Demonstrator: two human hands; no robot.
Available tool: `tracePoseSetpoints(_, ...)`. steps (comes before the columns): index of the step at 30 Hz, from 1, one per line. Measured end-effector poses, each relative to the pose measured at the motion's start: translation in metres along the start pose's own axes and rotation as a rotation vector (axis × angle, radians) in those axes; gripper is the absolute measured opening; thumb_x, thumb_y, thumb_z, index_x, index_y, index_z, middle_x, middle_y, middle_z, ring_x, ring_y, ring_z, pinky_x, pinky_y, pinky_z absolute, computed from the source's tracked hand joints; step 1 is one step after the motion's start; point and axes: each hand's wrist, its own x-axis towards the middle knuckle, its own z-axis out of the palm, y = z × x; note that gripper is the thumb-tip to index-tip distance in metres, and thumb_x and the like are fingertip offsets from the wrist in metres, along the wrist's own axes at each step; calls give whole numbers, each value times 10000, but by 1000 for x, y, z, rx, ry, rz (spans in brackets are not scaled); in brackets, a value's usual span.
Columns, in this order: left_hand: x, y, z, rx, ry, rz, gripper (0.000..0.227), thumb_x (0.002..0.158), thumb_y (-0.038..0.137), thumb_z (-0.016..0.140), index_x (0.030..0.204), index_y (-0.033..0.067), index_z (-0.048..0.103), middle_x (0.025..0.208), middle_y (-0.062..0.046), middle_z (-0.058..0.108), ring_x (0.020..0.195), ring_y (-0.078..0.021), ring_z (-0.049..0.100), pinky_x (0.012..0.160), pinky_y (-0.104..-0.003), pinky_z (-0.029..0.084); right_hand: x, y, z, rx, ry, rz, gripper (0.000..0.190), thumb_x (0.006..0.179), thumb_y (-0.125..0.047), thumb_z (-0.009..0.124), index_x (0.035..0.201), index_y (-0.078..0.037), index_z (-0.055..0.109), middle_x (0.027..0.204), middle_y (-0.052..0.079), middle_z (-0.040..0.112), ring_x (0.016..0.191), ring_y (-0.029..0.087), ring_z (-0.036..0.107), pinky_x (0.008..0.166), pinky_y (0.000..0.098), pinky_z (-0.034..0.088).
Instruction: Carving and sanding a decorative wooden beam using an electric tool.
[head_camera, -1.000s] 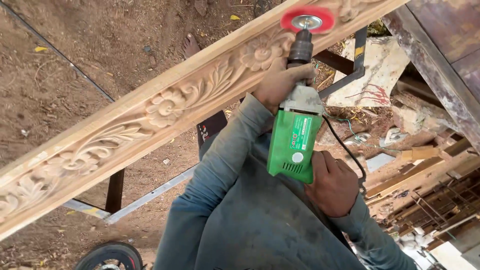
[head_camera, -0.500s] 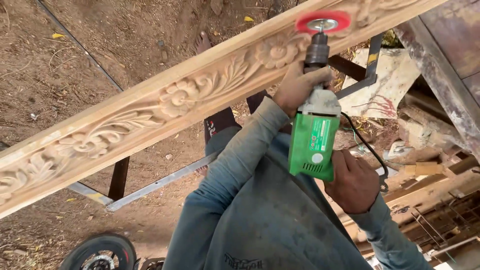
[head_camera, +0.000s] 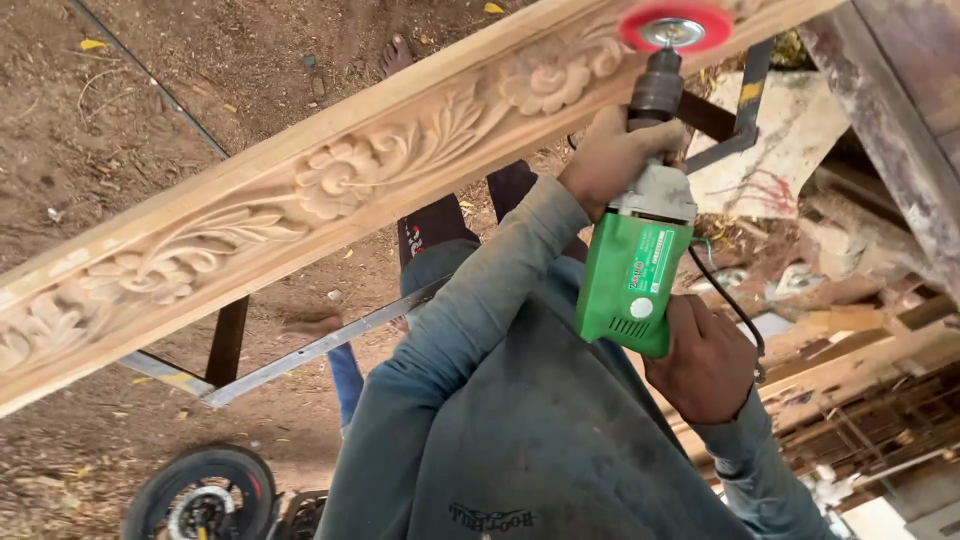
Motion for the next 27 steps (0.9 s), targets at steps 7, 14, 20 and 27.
tracePoseSetpoints(7, 6, -17, 5, 42, 25, -15, 147, 813, 91, 705, 811, -33, 626, 699, -111, 688, 552, -164, 655, 528, -335, 570, -6, 6, -9, -3, -18, 8, 291, 800, -228, 782, 905, -65, 565, 803, 112, 589, 697, 346, 610, 609, 442, 487)
tracePoseSetpoints(14, 6, -18, 0, -8, -5, -37, 145, 842, 95, 702, 846, -22, 617, 722, -98, 670, 575, -167, 665, 546, -337, 575, -7, 0, -3, -37, -28, 51, 280, 818, -231, 773, 950, -58, 596, 829, 110, 603, 698, 340, 612, 622, 437, 489)
tracePoseSetpoints(20, -1, 4, 1, 7, -2, -18, 162, 840, 95, 716, 885, -19, 610, 730, -83, 654, 592, -164, 671, 552, -329, 581, 1, -3, -1, -2, -9, 37, 297, 801, -217, 762, 979, -47, 597, 855, 115, 603, 705, 340, 609, 626, 432, 490)
tracePoseSetpoints(27, -24, 21, 8, 97, 106, -33, 189, 817, 96, 739, 894, 14, 588, 711, -62, 642, 569, -151, 648, 518, -320, 557, -9, -2, 6, 12, -5, 37, 252, 756, -175, 741, 928, -69, 590, 838, 101, 596, 695, 332, 602, 626, 436, 490)
